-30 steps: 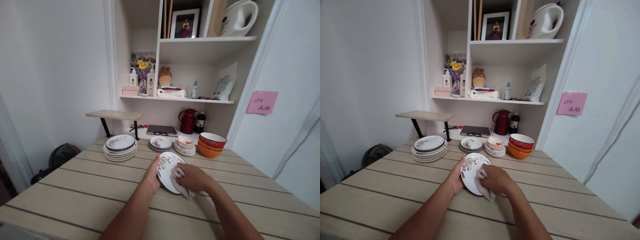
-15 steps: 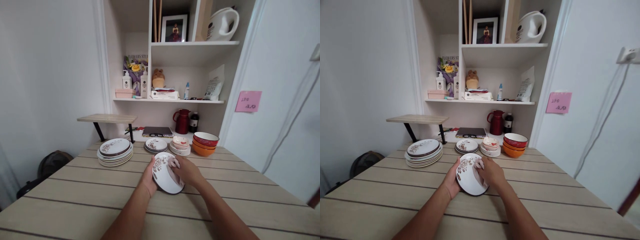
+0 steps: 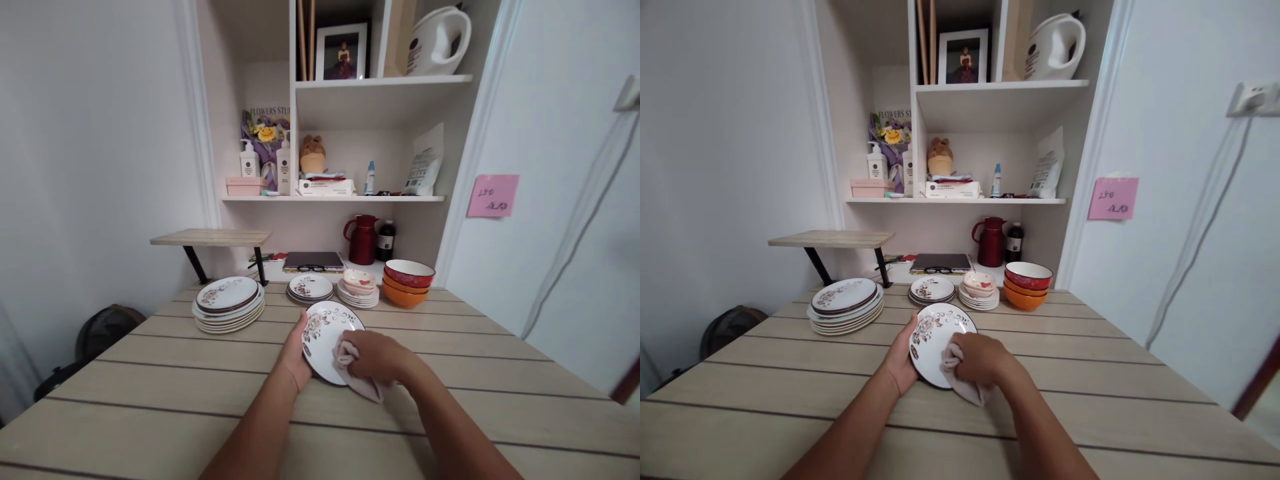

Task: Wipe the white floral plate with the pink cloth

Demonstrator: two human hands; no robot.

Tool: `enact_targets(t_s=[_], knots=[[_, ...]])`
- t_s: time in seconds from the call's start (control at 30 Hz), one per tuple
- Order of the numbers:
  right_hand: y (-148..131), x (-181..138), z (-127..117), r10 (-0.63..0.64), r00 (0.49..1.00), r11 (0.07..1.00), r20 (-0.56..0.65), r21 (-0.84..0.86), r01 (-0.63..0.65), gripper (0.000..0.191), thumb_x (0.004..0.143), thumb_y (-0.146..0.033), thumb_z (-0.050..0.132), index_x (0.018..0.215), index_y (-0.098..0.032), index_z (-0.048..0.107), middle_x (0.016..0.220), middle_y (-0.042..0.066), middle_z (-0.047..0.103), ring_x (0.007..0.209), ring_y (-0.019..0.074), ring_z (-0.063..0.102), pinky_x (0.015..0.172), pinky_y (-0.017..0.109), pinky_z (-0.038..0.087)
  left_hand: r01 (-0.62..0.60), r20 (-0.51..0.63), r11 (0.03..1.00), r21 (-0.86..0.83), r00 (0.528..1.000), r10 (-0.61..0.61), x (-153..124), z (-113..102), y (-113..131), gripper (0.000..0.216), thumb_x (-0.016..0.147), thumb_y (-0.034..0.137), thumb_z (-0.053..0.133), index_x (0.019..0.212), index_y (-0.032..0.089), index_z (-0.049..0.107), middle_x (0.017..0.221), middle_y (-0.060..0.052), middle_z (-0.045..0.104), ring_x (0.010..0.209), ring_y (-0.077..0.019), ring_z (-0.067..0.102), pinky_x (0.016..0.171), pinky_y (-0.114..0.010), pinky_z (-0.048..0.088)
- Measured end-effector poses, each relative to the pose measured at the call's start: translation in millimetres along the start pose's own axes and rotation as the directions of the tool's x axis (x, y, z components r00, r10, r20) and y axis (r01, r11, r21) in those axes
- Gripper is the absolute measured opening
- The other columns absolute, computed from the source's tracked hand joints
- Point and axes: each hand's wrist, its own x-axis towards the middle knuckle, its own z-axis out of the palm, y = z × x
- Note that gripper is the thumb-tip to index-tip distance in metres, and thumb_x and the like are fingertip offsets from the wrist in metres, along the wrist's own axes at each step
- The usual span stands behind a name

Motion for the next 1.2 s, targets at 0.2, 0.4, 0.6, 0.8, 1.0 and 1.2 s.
enact_targets(t_s=[0.2,0.4,0.6,0.8,1.0,1.2], knots=[[11.0,18.7,-0.2,0.236,0.936,0.967,-0.263,-0.03,-0.252,0.027,0.072,-0.02,0.052,0.099,-0.025,0.054,0.102,0.006,0.06,0.082,0.0211,0.06,0.055,0.026,0.03,-0.006,-0.033,0.999,0.034,0.999,0.007,0.4,0.1,-1.2,0.062,0.077,0.052,0.054,0.123,0.012,0.052,0.113,-0.016,0.065,0.104,-0.0301,0.06,0.095,-0.043,0.039],[0.2,36.0,4.9,0.254,0.871,0.956,-0.421,-0.026,-0.291,0.032,0.082,-0.026,0.044,0.113,-0.025,0.05,0.114,0.009,0.051,0.089,0.0216,0.057,0.059,0.028,0.033,0.014,-0.02,0.998,0.064,1.0,-0.013,-0.5,1.3,-2.3,0.059,0.077,0.053,0.054,0.12,0.013,0.055,0.112,-0.014,0.065,0.104,-0.0296,0.06,0.094,-0.043,0.04],[-24.3,38.9,9.5,0.057,0.862,0.996,-0.504,-0.026,-0.081,0.037,0.083,-0.03,0.051,0.12,-0.029,0.049,0.11,0.007,0.049,0.095,0.0202,0.051,0.067,0.026,0.036,0.01,0.009,0.996,0.086,1.0,-0.011,3.1,-1.8,-4.4,0.056,0.077,0.053,0.054,0.115,0.013,0.058,0.106,-0.013,0.068,0.098,-0.0272,0.063,0.091,-0.04,0.043],[-41.7,32.9,14.7,-0.196,0.865,0.979,-0.462,-0.041,0.199,0.027,0.078,-0.02,0.053,0.105,-0.024,0.057,0.104,0.005,0.048,0.093,0.0184,0.048,0.075,0.026,0.036,-0.006,-0.039,0.998,0.058,0.999,0.008,0.7,2.1,-4.1,0.06,0.075,0.057,0.055,0.116,0.014,0.057,0.1,-0.013,0.07,0.094,-0.0261,0.065,0.088,-0.038,0.046],[-36.9,34.7,16.4,-0.138,0.894,0.99,-0.426,-0.047,0.13,0.028,0.08,-0.023,0.052,0.109,-0.026,0.054,0.106,0.005,0.049,0.092,0.0179,0.049,0.072,0.025,0.035,0.008,-0.048,0.998,0.059,0.999,-0.006,2.9,-1.0,-3.7,0.06,0.075,0.058,0.054,0.115,0.013,0.058,0.101,-0.014,0.069,0.097,-0.0272,0.064,0.089,-0.039,0.045],[-15.3,36.0,5.8,0.135,0.894,0.989,-0.428,-0.001,-0.15,0.032,0.084,-0.039,0.047,0.115,-0.033,0.049,0.112,0.005,0.05,0.091,0.0202,0.055,0.057,0.025,0.033,0.017,-0.017,0.993,0.113,1.0,-0.015,2.3,-0.7,-2.0,0.055,0.077,0.051,0.056,0.117,0.013,0.057,0.109,-0.014,0.066,0.101,-0.028,0.062,0.094,-0.042,0.042]])
